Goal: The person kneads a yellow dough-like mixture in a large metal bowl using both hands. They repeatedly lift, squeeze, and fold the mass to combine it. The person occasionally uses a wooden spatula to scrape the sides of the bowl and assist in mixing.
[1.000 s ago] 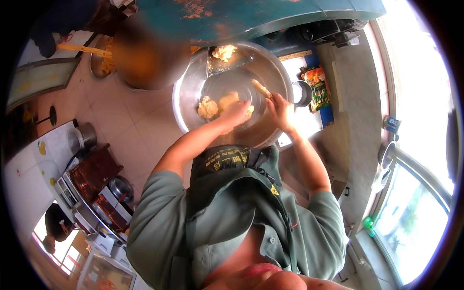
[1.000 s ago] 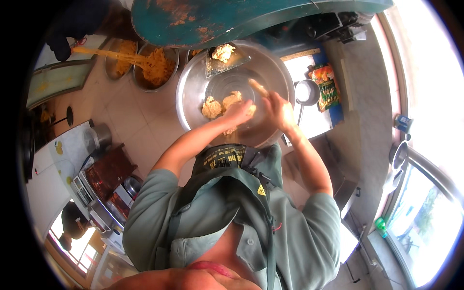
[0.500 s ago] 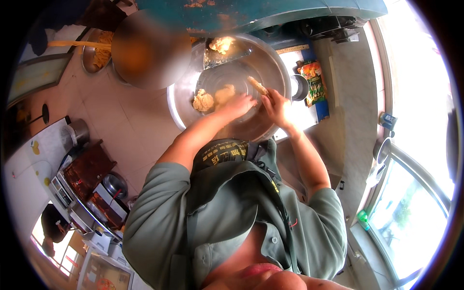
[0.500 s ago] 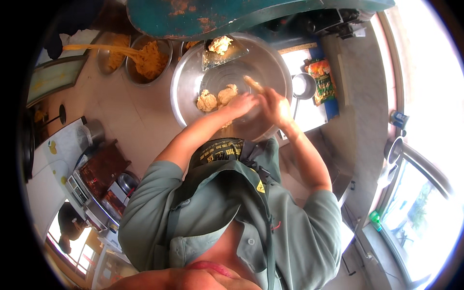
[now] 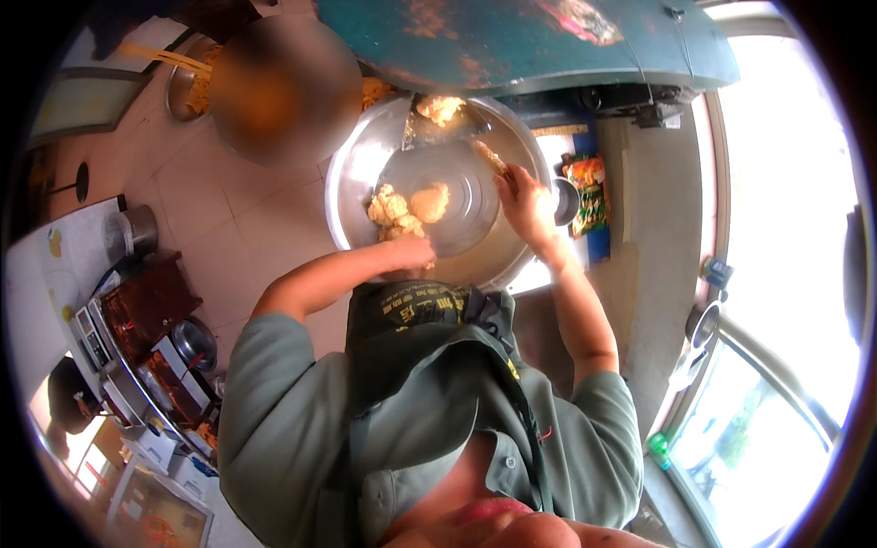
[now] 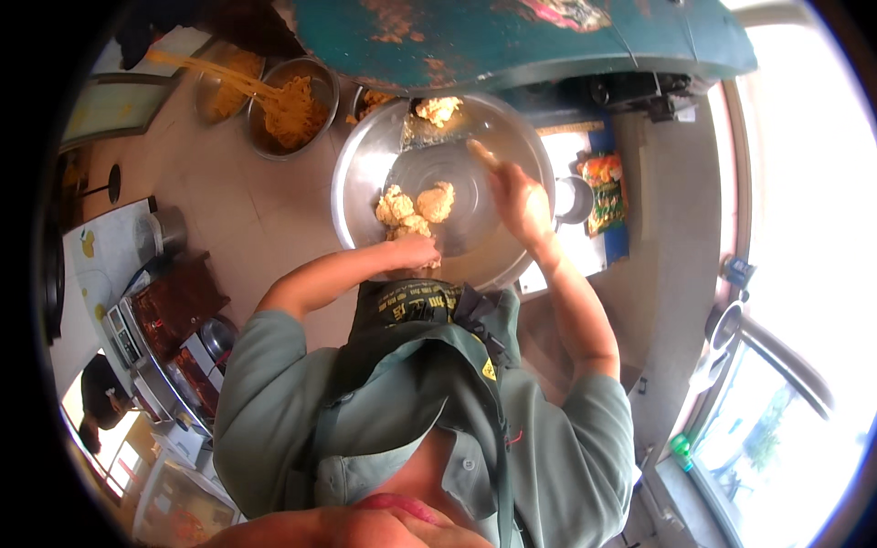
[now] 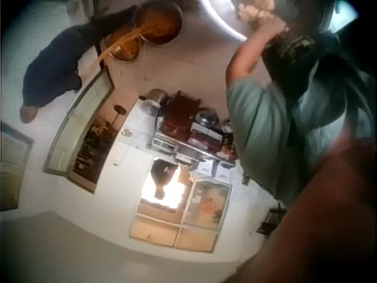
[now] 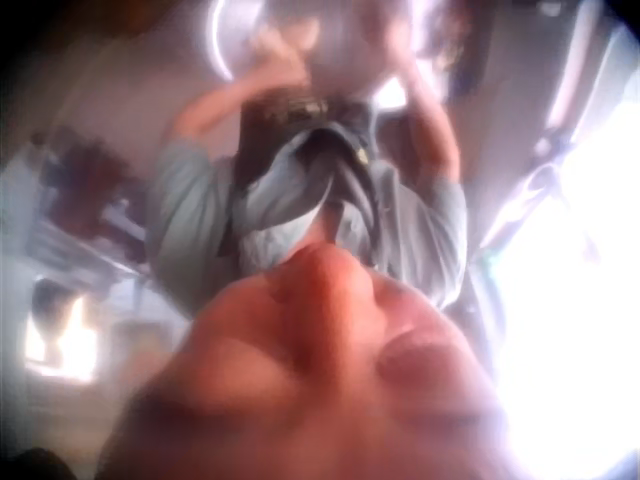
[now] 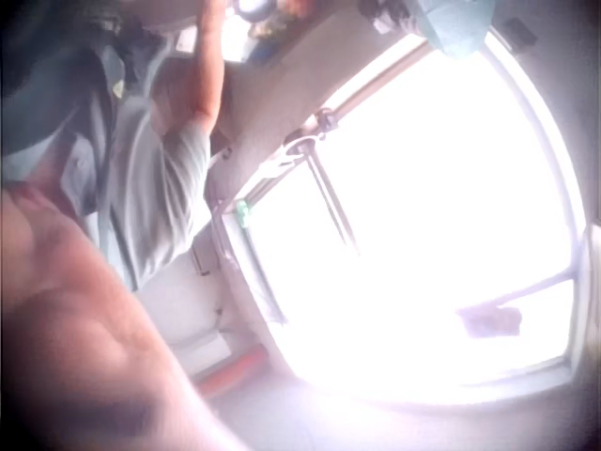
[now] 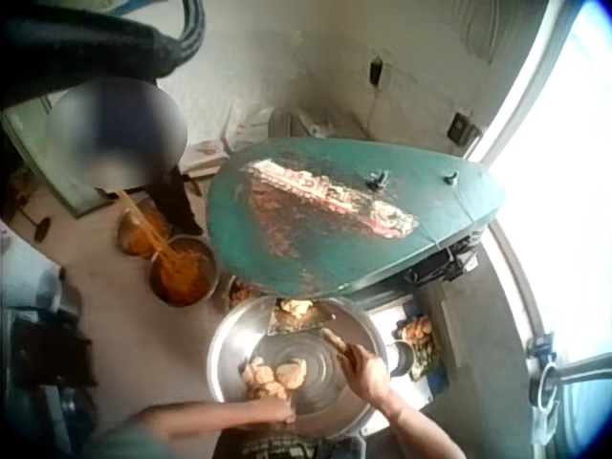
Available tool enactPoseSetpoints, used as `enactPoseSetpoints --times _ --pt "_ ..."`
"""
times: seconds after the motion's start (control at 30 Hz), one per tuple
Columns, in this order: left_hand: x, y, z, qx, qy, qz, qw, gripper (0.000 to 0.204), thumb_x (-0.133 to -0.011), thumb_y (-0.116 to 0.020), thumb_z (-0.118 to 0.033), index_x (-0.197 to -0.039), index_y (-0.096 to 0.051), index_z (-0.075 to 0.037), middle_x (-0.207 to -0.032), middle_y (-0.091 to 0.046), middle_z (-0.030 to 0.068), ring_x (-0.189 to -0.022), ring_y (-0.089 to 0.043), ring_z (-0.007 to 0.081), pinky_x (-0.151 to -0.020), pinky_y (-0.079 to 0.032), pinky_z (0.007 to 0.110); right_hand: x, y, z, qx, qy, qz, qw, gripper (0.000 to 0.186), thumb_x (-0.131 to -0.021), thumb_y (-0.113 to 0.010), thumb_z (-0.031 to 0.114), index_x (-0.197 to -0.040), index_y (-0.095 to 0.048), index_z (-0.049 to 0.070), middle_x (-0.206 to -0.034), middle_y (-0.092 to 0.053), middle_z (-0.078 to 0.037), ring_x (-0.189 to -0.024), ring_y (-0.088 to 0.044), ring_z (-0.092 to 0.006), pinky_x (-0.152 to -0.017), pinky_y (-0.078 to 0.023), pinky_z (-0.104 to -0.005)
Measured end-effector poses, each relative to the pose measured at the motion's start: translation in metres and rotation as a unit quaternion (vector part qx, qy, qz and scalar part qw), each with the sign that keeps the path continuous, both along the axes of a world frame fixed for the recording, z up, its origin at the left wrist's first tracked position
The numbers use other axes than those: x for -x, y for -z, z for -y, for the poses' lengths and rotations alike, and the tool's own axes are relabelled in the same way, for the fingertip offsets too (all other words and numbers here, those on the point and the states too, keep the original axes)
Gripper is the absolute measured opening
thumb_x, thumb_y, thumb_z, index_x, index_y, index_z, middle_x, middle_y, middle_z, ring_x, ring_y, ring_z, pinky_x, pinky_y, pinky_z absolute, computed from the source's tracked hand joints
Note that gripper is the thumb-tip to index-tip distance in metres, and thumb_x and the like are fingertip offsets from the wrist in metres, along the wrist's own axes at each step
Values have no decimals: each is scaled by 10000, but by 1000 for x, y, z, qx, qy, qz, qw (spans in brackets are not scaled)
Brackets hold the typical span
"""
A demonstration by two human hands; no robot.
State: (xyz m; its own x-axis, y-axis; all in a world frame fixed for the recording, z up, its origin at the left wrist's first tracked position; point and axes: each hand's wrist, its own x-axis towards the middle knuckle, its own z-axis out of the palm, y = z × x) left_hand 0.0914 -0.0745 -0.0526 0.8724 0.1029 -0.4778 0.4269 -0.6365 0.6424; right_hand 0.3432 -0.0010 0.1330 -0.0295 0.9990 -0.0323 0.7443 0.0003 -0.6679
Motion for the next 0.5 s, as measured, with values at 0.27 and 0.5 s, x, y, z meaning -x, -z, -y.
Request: enactPoseSetpoints --times 0.27,0.5 --pt "-4 -5 3 73 -103 5 992 528 -711 -760 -112 -1223 -635 -104 -1103 -665 217 -1029 -660 418 -857 -540 505 72 26 -108 49 -76 188 978 288 -1022 -510 295 -1006 -646 42 -773 -705 -216 -693 -701 -410 -628 -571 -504" --pt "25 -12 8 204 -407 238 858 583 -786 -698 -72 -1353 -573 -23 -1183 -679 208 -1095 -672 324 -918 -541 399 89 -15 -87 -32 -124 221 967 306 -999 -500 216 -1231 -668 107 -973 -727 -217 -760 -722 -405 -682 -596 -518"
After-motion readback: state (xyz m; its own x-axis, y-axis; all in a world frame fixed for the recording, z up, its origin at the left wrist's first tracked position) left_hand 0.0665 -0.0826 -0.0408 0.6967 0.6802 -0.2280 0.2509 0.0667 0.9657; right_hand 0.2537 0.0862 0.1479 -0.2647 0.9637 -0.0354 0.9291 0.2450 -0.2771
